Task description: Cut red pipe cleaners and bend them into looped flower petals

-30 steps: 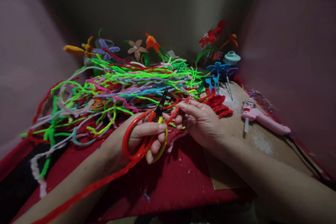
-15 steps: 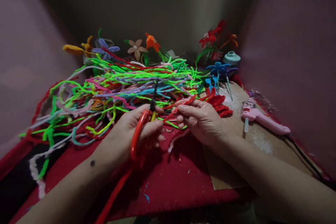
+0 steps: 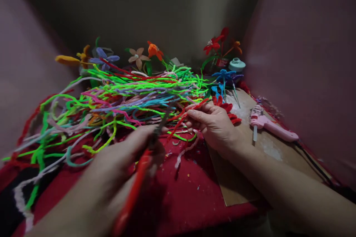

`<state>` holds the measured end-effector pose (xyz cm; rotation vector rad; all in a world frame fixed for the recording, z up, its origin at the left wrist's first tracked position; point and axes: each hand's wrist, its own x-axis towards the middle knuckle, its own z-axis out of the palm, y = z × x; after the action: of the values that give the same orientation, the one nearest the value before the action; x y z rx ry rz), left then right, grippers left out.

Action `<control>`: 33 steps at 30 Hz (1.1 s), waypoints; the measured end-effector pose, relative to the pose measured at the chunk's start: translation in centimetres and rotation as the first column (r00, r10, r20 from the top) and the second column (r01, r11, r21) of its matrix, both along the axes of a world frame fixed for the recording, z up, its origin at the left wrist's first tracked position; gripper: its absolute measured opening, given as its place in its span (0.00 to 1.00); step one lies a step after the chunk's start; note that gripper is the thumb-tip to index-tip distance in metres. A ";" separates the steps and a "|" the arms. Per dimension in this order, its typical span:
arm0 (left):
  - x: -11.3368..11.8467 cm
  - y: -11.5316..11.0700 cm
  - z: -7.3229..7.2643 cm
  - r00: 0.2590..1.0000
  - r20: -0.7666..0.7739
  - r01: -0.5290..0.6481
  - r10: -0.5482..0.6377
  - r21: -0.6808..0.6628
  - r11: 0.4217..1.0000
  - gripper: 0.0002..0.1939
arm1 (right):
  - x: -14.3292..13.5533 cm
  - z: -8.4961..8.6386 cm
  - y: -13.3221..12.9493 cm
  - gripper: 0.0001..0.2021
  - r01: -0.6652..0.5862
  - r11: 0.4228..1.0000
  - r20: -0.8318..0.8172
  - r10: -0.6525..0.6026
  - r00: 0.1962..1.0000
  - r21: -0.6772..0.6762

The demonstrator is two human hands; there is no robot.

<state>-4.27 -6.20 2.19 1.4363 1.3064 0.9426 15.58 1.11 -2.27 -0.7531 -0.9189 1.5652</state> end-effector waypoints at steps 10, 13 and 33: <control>0.5 1.7 -5.0 0.657 -0.749 0.257 0.084 0.327 0.909 0.25 | -0.1 0.3 -0.1 0.05 0.033 0.999 -0.033 -0.034 0.999 -0.012; 0.6 1.6 -5.0 0.494 -0.864 0.304 0.098 0.277 0.911 0.26 | -0.1 0.4 -0.3 0.05 0.040 0.999 -0.033 -0.040 0.999 0.004; 0.7 1.6 -5.2 0.339 -0.933 0.361 0.120 0.247 0.899 0.24 | -0.3 0.0 -0.4 0.05 0.022 1.000 -0.023 -0.022 0.999 -0.008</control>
<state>-3.59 -4.56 -3.03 2.6297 1.8036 0.1498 15.25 0.67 -2.22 -0.7473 -0.8852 1.5558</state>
